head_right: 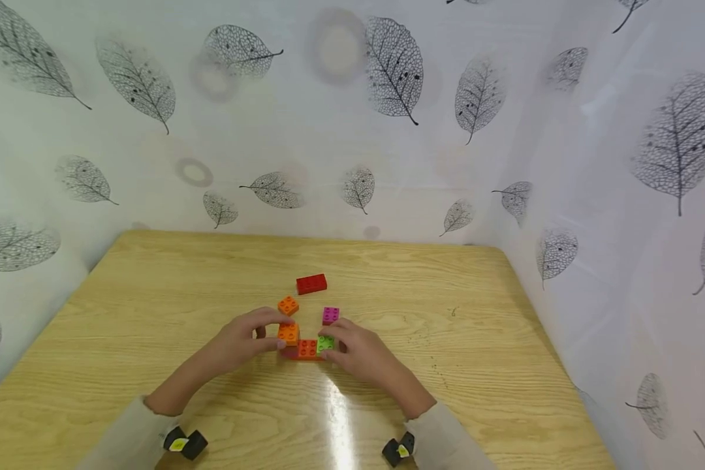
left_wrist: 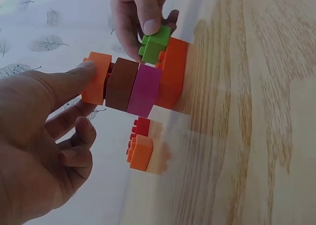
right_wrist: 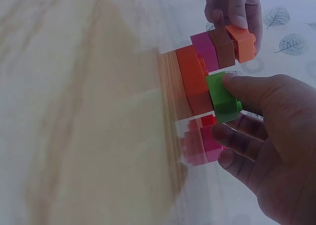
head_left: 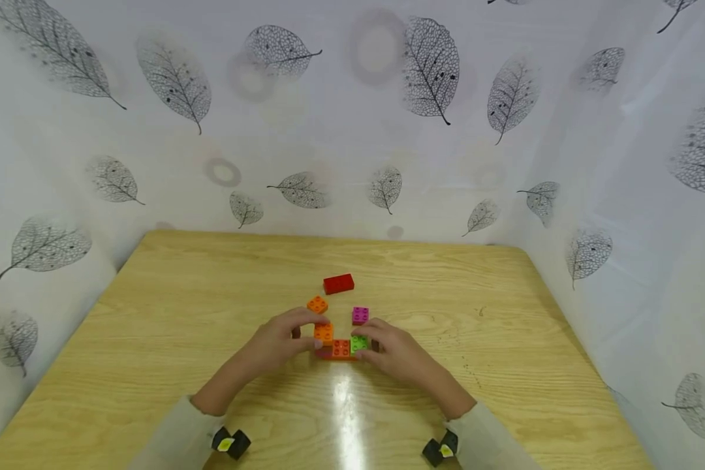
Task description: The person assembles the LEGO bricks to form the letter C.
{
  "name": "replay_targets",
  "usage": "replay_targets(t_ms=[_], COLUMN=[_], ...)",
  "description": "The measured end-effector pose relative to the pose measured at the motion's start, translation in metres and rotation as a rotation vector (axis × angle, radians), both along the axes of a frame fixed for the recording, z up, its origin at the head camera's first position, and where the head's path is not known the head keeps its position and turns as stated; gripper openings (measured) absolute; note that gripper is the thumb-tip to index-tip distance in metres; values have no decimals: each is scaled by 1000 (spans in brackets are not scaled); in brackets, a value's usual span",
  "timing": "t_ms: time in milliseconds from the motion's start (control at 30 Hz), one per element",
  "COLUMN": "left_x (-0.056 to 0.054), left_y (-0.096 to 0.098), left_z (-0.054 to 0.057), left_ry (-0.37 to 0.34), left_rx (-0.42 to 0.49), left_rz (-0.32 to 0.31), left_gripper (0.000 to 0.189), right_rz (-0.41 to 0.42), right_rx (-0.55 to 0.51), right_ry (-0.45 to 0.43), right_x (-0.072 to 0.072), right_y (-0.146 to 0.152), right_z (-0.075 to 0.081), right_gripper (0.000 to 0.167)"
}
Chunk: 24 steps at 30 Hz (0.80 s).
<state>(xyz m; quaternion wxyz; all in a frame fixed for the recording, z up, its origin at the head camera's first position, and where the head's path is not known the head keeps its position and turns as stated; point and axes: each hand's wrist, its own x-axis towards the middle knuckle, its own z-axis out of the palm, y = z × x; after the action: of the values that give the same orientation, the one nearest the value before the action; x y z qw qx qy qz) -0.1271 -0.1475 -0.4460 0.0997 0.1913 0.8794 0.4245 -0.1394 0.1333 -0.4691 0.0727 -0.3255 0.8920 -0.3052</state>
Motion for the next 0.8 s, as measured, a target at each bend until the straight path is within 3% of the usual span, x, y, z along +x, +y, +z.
replay_targets(t_ms=[200,533,667,800], left_x=[1,0,0,-1], left_y=[4,4,4,0], left_z=[2,4,3,2], left_ry=[52,37,16,-29], left_rx=[-88,-125,-101,-23], left_rz=[10,23,16,-15], left_gripper=[35,37,37,38], right_rz=[6,-6,-3,1], right_rx=[-6,7,-1,-9], right_ry=[-5,-26,-32,-41], right_x=[-1,-1,-1,0], right_y=[2,2,1,0], right_z=[0,0,1,1], right_gripper=[39,40,40,40])
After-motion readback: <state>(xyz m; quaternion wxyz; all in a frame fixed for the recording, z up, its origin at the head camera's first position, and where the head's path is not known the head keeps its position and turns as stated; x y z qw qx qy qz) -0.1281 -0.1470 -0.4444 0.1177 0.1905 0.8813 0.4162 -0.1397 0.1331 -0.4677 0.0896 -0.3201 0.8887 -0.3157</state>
